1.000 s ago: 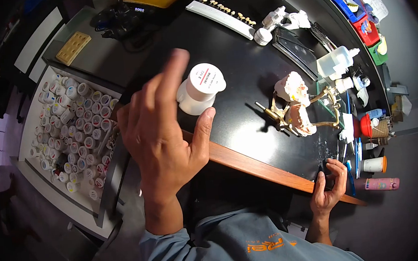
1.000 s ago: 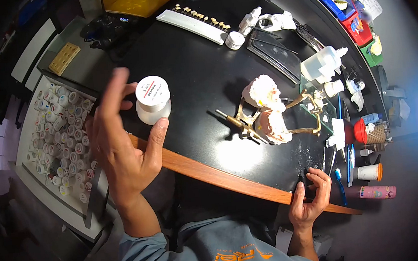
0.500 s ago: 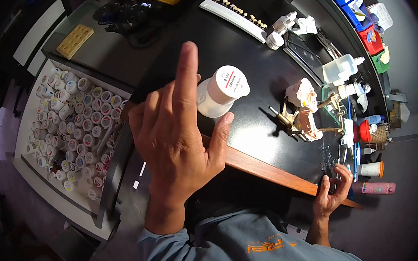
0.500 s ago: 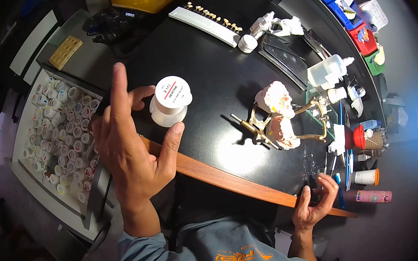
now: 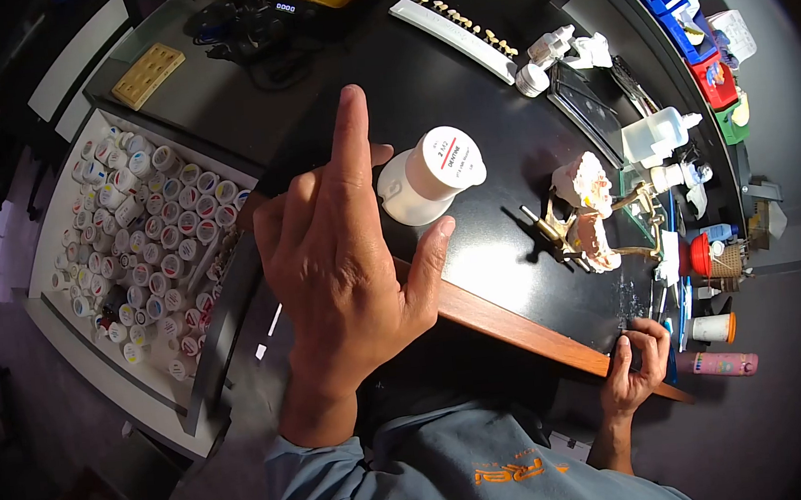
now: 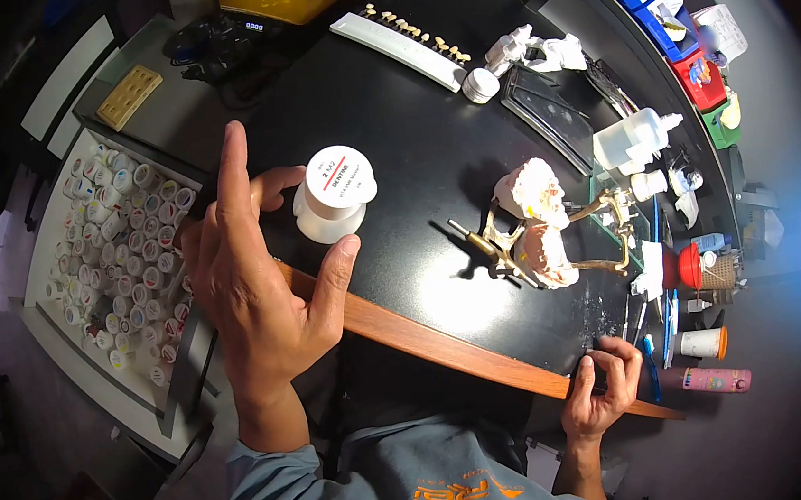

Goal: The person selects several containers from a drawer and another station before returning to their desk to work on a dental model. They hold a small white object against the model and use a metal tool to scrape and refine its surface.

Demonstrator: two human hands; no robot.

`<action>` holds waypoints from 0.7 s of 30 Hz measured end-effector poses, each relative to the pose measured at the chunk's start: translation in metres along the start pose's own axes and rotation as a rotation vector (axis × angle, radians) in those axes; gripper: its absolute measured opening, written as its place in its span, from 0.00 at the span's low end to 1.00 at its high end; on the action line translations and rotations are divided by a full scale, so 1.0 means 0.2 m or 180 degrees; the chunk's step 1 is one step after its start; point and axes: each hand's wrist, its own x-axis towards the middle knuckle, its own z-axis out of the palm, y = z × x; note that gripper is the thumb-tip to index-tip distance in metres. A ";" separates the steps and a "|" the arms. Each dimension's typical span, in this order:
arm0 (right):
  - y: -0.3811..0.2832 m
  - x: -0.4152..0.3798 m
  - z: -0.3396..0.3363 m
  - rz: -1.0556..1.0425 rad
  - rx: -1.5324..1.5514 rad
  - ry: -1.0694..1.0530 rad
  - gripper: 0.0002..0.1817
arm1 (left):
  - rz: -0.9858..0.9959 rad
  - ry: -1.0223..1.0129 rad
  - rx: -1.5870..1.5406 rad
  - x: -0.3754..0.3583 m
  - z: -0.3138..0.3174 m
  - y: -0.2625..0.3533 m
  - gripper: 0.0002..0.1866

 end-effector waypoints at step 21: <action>-0.07 0.03 0.02 0.0118 0.0076 0.0130 0.05 | -0.0039 -0.0111 0.0024 0.01 -0.02 0.02 0.54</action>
